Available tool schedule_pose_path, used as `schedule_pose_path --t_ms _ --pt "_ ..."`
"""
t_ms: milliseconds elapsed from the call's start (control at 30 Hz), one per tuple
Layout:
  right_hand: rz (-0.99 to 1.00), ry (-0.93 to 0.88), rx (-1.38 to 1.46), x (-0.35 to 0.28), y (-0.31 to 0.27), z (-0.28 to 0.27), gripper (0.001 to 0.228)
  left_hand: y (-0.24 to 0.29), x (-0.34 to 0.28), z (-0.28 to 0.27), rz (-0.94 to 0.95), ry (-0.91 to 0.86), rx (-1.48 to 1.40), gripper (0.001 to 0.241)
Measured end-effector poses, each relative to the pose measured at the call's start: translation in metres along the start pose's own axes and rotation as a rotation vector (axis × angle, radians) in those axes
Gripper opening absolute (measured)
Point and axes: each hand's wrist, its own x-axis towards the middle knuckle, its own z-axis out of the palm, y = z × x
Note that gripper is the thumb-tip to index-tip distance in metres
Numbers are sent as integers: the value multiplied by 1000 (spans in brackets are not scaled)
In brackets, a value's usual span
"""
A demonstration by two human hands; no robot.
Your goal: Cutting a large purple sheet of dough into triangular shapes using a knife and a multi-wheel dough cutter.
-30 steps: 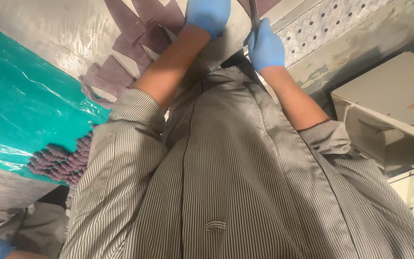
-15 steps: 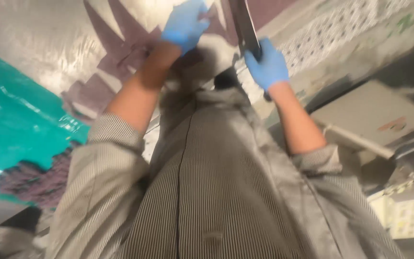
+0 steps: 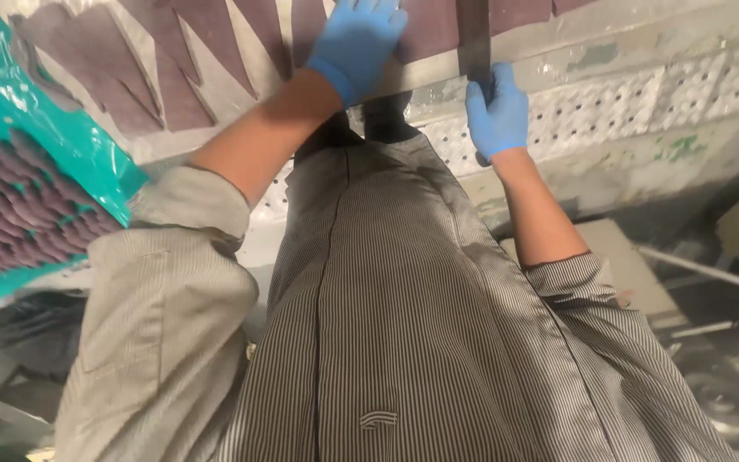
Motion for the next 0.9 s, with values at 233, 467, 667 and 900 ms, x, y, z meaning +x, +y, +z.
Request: schedule_pose_path --t_ms 233,467,667,900 --pt "-68 -105 -86 6 12 -12 17 -8 -48 -4 38 -305 147 8" --pt "-202 -117 -65 8 7 5 20 32 -53 9 -186 -380 -111 12" --pt "-202 -94 -72 16 7 19 18 108 -55 73 -594 165 -469 71" --pt "-213 -114 -383 23 13 29 18 134 -40 103 -992 327 -893 80"
